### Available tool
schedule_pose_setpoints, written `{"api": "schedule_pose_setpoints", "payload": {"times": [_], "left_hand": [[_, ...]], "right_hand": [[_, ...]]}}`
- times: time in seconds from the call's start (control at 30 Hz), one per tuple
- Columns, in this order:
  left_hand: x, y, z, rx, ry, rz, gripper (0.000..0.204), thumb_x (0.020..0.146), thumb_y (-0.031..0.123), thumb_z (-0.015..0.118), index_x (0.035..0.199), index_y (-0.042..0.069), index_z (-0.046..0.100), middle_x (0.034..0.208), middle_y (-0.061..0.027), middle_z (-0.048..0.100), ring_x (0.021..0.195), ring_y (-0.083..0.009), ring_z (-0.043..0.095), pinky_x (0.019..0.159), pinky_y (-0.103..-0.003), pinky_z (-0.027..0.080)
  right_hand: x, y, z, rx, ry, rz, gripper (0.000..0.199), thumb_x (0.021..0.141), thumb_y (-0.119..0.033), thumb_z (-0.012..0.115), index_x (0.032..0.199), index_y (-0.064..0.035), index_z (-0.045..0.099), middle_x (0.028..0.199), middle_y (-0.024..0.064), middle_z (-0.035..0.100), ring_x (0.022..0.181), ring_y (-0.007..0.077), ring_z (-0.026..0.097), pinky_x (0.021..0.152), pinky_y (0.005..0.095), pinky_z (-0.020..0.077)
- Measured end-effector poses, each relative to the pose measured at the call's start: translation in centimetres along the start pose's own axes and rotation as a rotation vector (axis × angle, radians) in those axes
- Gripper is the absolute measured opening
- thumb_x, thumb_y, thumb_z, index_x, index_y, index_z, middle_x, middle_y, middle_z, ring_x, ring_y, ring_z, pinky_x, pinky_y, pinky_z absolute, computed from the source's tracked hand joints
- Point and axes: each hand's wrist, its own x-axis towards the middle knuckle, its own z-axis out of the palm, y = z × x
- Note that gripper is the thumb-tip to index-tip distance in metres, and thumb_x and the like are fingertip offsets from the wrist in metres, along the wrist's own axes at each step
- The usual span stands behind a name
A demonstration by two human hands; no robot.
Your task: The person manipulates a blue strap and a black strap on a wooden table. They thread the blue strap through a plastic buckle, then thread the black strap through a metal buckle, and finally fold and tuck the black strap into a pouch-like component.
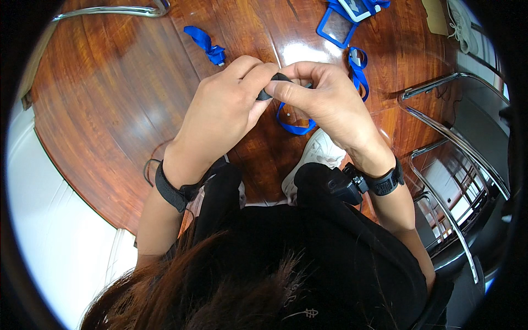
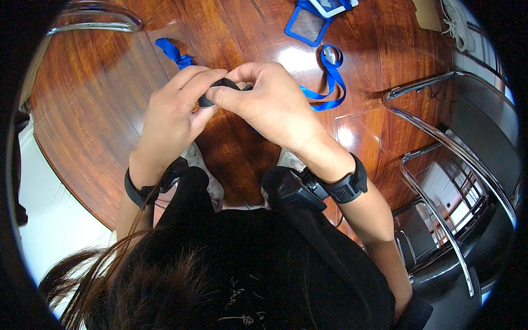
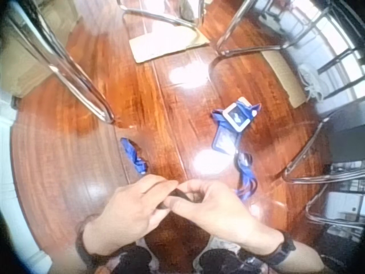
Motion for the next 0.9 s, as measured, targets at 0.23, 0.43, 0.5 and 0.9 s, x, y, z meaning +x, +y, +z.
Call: {"api": "schedule_pose_setpoints", "payload": {"times": [0.23,0.43,0.5,0.9], "left_hand": [[0.4,-0.5,0.5,-0.052,0.025,-0.044,0.031,0.073,0.004,0.066,0.104,0.002,0.061,0.096,-0.0143,0.06,0.083,-0.0323,0.061,0.068,-0.033,0.051],[0.3,-0.7,0.3,-0.137,0.012,-0.131,0.025,0.077,0.008,0.068,0.1,0.001,0.062,0.087,-0.0137,0.059,0.074,-0.0282,0.061,0.064,-0.031,0.049],[0.2,-0.5,0.3,-0.234,0.018,-0.2,0.021,0.078,0.012,0.069,0.095,0.002,0.063,0.083,-0.0153,0.06,0.073,-0.0321,0.06,0.064,-0.035,0.047],[0.1,-0.3,-1.1,-0.652,-0.311,-0.413,0.026,0.08,0.023,0.069,0.09,0.0,0.065,0.065,-0.0028,0.055,0.06,-0.0118,0.049,0.057,-0.026,0.04]], "right_hand": [[-0.8,-0.3,-0.5,0.131,-0.041,0.021,0.031,0.081,-0.017,0.07,0.104,0.0034,0.064,0.083,0.0049,0.065,0.072,0.0072,0.059,0.067,0.0195,0.0465],[-0.4,-0.6,-2.0,0.099,-0.118,-0.123,0.03,0.086,-0.002,0.061,0.116,-0.0011,0.062,0.091,0.0071,0.067,0.081,0.0113,0.063,0.081,0.0241,0.0501],[-0.2,-0.5,-2.2,-0.013,-0.115,-0.239,0.029,0.086,0.003,0.059,0.113,-0.0035,0.064,0.097,0.006,0.068,0.088,0.0128,0.063,0.086,0.0267,0.0493],[0.1,-0.2,-1.8,-0.22,-0.202,-0.461,0.023,0.083,0.003,0.059,0.102,-0.0048,0.069,0.095,0.0039,0.068,0.084,0.011,0.06,0.077,0.0254,0.048]]}}
